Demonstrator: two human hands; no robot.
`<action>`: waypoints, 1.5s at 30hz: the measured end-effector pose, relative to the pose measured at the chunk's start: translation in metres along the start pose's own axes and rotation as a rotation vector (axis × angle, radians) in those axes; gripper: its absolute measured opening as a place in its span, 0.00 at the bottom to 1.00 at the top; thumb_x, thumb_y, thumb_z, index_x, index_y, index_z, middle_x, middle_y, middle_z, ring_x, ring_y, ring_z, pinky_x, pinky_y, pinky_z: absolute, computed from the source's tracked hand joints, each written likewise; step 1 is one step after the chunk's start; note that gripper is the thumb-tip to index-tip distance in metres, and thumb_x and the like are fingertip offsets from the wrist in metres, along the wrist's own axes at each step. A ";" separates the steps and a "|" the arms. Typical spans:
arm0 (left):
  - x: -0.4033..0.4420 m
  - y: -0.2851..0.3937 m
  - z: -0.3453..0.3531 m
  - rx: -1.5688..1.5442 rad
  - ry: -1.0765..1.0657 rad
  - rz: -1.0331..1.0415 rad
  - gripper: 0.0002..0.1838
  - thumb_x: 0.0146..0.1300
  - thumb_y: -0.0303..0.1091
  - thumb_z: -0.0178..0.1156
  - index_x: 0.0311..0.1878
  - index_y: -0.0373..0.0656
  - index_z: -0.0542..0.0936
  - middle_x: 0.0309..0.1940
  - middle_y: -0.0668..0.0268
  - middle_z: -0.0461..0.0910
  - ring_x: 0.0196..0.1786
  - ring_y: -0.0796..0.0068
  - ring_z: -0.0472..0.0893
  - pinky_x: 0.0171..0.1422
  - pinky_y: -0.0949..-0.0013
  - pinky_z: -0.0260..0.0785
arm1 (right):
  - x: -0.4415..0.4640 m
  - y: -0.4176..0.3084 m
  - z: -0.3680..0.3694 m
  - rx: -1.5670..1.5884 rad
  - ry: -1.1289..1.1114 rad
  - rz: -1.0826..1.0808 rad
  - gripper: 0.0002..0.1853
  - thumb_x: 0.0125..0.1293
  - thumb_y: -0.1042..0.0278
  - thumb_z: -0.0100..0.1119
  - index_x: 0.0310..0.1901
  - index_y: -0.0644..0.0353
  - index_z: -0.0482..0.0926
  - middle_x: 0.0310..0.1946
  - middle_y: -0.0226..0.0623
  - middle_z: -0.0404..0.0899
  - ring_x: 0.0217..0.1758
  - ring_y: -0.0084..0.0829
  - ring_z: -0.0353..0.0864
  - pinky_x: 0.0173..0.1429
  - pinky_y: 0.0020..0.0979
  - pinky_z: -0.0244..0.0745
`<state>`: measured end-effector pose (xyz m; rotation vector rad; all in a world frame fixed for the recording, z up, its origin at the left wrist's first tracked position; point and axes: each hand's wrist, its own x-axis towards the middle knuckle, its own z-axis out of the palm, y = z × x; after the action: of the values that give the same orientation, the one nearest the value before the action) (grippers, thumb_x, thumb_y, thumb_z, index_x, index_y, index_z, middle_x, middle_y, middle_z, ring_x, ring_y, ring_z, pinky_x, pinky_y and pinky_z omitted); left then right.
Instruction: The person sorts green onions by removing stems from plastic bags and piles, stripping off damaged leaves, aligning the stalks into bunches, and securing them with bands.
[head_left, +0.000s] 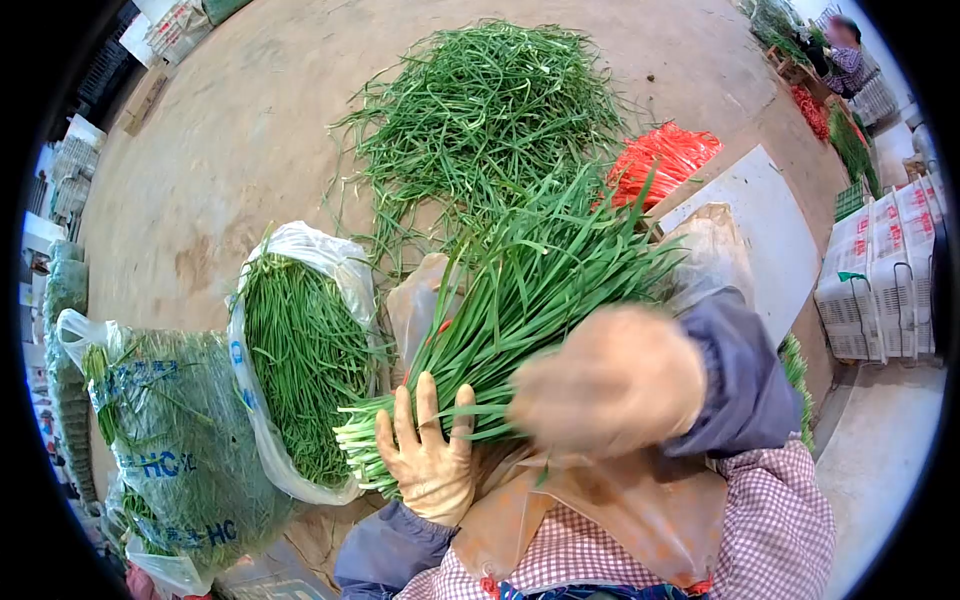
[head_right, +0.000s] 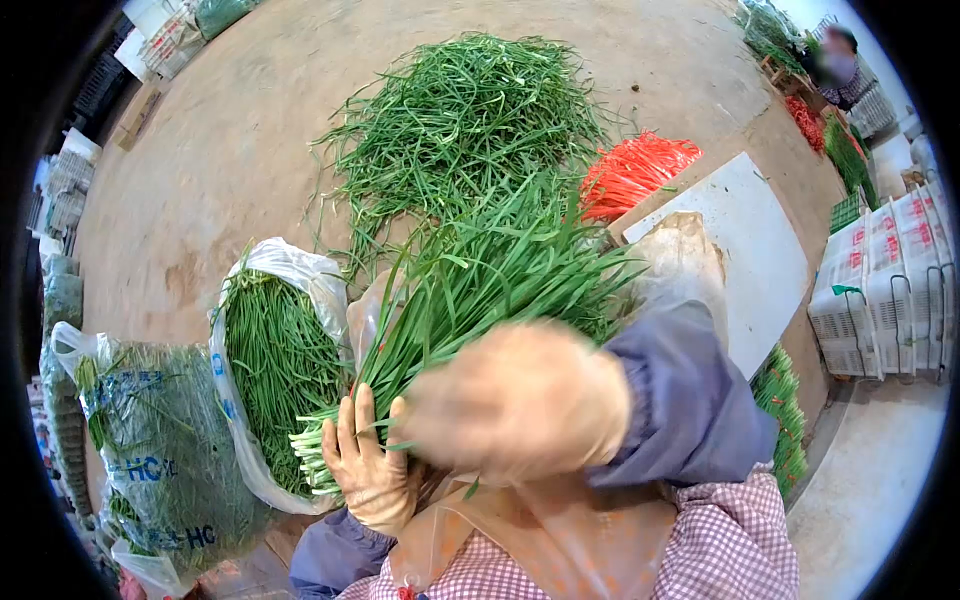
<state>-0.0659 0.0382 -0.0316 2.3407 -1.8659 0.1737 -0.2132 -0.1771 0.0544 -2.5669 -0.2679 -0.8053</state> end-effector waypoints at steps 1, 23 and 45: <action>0.002 0.002 0.001 0.004 0.018 0.001 0.30 0.62 0.33 0.56 0.69 0.59 0.68 0.67 0.51 0.69 0.62 0.44 0.74 0.67 0.39 0.58 | 0.007 -0.011 0.013 -0.041 -0.112 -0.104 0.13 0.60 0.65 0.58 0.47 0.55 0.79 0.47 0.36 0.81 0.27 0.22 0.76 0.28 0.25 0.72; 0.008 0.000 0.000 -0.017 -0.068 0.048 0.53 0.41 0.42 0.75 0.74 0.51 0.60 0.69 0.45 0.64 0.68 0.43 0.67 0.70 0.39 0.52 | -0.044 0.008 -0.035 0.283 0.072 0.741 0.13 0.67 0.69 0.64 0.52 0.61 0.81 0.24 0.28 0.75 0.25 0.22 0.75 0.33 0.26 0.72; 0.002 0.002 0.005 0.032 0.007 0.105 0.41 0.51 0.47 0.68 0.71 0.59 0.66 0.68 0.49 0.68 0.65 0.43 0.70 0.69 0.37 0.54 | -0.014 0.013 0.028 -0.353 -0.471 0.260 0.17 0.57 0.65 0.56 0.50 0.48 0.80 0.20 0.25 0.77 0.19 0.30 0.78 0.24 0.32 0.73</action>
<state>-0.0678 0.0352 -0.0363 2.2602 -1.9983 0.2240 -0.2069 -0.1765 0.0211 -3.0164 0.0813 -0.1517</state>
